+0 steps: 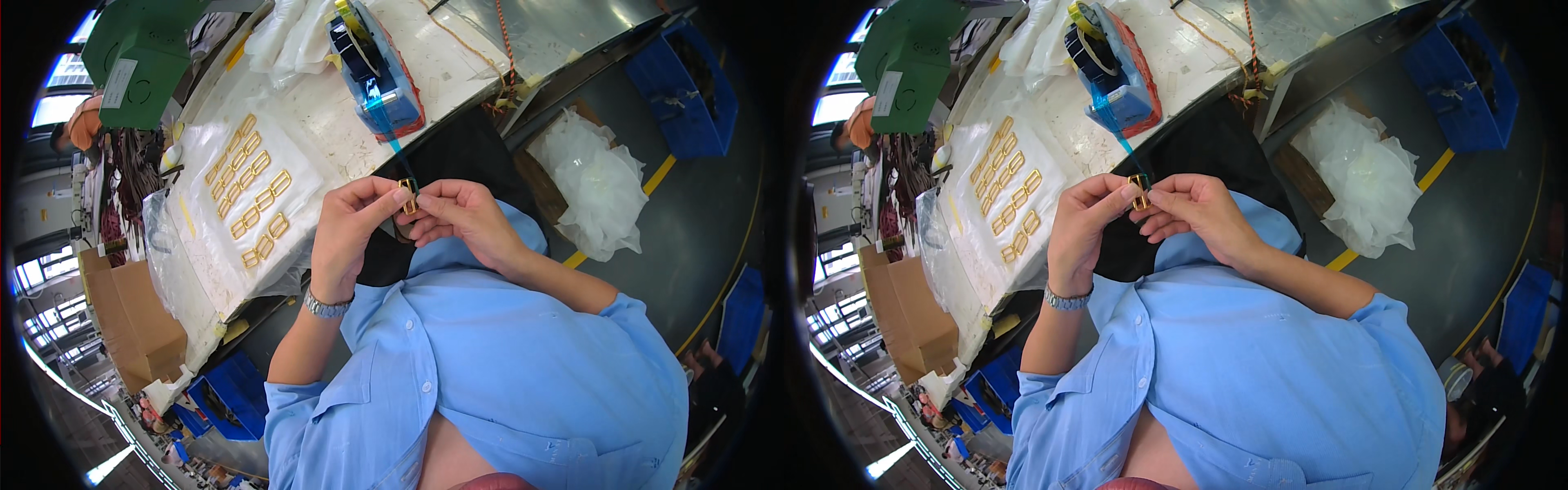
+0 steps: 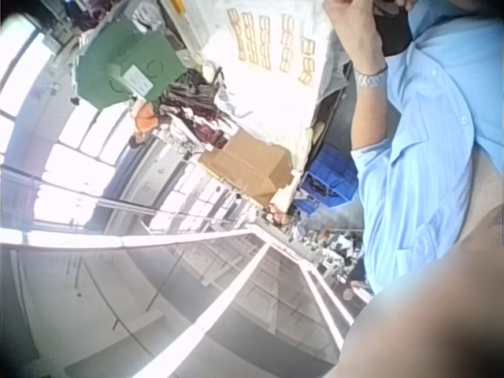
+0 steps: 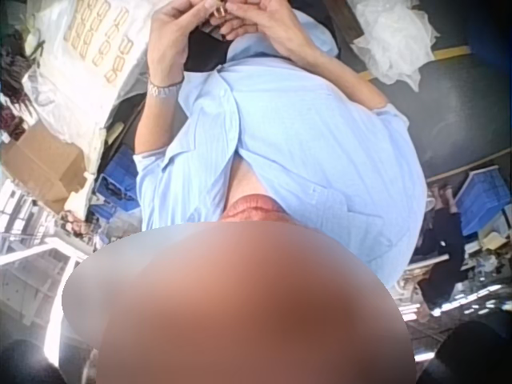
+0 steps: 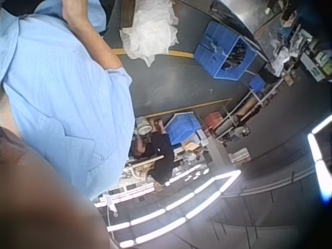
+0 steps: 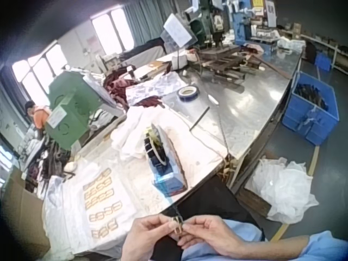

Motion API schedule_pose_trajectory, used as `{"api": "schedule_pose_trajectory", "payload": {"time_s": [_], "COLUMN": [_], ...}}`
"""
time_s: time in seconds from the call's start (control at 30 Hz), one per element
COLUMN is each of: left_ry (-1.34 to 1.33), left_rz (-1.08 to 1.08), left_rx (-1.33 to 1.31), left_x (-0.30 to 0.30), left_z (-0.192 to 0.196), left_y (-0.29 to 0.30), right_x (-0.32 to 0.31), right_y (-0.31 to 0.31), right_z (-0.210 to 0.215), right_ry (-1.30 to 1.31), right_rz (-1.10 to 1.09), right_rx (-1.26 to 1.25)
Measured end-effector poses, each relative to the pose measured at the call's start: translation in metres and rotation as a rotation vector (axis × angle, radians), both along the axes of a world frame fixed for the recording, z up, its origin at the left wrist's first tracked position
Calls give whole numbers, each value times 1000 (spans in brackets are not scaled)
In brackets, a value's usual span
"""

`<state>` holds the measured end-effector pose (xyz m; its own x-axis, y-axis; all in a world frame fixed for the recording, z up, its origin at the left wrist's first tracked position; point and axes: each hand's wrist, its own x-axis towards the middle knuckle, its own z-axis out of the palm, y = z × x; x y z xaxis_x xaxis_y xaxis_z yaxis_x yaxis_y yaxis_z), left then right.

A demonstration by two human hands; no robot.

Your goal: Unpacking gold-colored buckles from packaging and applying protective blue tape to them.

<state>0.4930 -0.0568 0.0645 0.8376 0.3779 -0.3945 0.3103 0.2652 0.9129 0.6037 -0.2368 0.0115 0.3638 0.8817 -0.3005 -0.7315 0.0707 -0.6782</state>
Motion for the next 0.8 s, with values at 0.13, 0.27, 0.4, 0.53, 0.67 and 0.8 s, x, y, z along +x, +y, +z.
{"api": "schedule_pose_trajectory", "payload": {"time_s": [0.13,0.27,0.4,0.53,0.67,0.8], "left_ry": [17,-18,-1,-41,-7,66], "left_rz": [-52,-30,-26,-5,10,5], "left_rx": [42,72,28,-113,-226,-367], "left_x": [4,2,3,8,7,9], "left_z": [1,-12,-19,-24,-30,-29], "left_y": [2,5,-1,-11,-7,-3], "right_x": [5,5,6,6,4,6], "right_y": [-2,-5,-7,-7,-7,-6], "right_z": [0,2,6,9,10,18], "right_ry": [53,137,199,252,283,275], "right_rz": [36,49,64,69,73,98], "right_rx": [-18,-17,2,-11,-8,-34]}}
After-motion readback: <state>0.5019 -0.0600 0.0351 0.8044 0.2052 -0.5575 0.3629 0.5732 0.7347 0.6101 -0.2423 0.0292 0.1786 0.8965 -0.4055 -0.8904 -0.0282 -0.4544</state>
